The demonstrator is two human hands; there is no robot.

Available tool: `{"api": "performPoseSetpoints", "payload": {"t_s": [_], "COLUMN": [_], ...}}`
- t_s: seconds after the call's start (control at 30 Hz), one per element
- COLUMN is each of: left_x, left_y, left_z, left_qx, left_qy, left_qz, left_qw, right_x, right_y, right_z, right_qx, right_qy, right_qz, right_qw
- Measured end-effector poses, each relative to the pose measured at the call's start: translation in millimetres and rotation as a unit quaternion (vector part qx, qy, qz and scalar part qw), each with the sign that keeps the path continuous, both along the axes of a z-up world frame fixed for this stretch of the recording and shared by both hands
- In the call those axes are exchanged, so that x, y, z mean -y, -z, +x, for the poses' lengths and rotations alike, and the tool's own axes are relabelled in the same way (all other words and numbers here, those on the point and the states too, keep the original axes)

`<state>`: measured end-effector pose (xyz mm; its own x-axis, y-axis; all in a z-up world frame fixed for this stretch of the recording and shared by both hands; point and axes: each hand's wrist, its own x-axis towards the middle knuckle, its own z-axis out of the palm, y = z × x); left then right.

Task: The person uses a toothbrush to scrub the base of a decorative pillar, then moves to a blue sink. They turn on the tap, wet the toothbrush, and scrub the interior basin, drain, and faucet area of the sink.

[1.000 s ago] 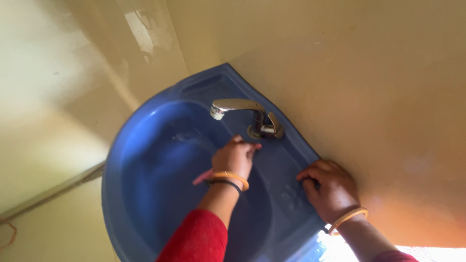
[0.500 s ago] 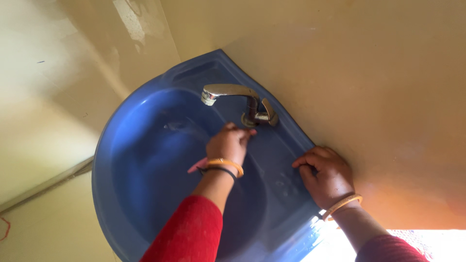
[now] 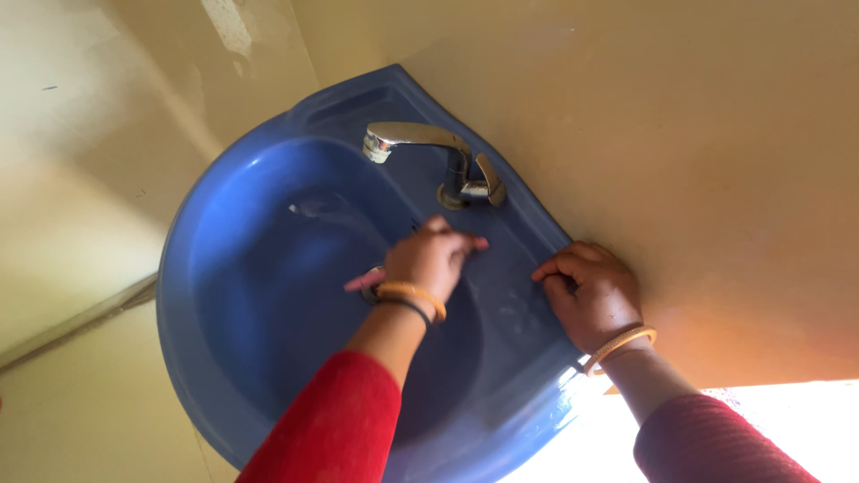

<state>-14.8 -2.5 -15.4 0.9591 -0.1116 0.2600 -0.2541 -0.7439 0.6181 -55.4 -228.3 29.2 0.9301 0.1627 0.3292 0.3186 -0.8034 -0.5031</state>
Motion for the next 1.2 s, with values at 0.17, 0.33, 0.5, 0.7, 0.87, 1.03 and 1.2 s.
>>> {"api": "performPoseSetpoints", "payload": {"t_s": [0.17, 0.33, 0.5, 0.7, 0.87, 1.03, 1.2], "left_x": [6, 31, 57, 36, 48, 73, 71], "left_y": [-4, -12, -20, -29, -19, -20, -17], "left_z": [22, -24, -78, -86, -68, -41, -64], "left_qx": [0.020, 0.058, 0.042, 0.016, 0.002, -0.065, -0.100], "left_qy": [-0.076, 0.018, 0.110, 0.155, 0.097, -0.038, 0.073], "left_qz": [-0.004, -0.025, -0.019, -0.024, 0.001, 0.022, 0.024], "left_qw": [0.997, 0.998, 0.993, 0.987, 0.995, 0.997, 0.992], "right_x": [-2, -3, -2, -3, 0, -2, 0], "right_y": [-4, -7, -3, -4, 1, -2, -2], "right_z": [-2, 1, 0, 0, -1, -1, 0], "right_qx": [-0.005, -0.016, -0.044, -0.018, -0.005, -0.015, 0.037], "right_qy": [0.007, 0.020, 0.034, 0.025, 0.011, 0.030, -0.003], "right_qz": [0.023, 0.058, 0.033, 0.035, 0.020, 0.021, 0.016], "right_qw": [1.000, 0.998, 0.998, 0.999, 1.000, 0.999, 0.999]}}
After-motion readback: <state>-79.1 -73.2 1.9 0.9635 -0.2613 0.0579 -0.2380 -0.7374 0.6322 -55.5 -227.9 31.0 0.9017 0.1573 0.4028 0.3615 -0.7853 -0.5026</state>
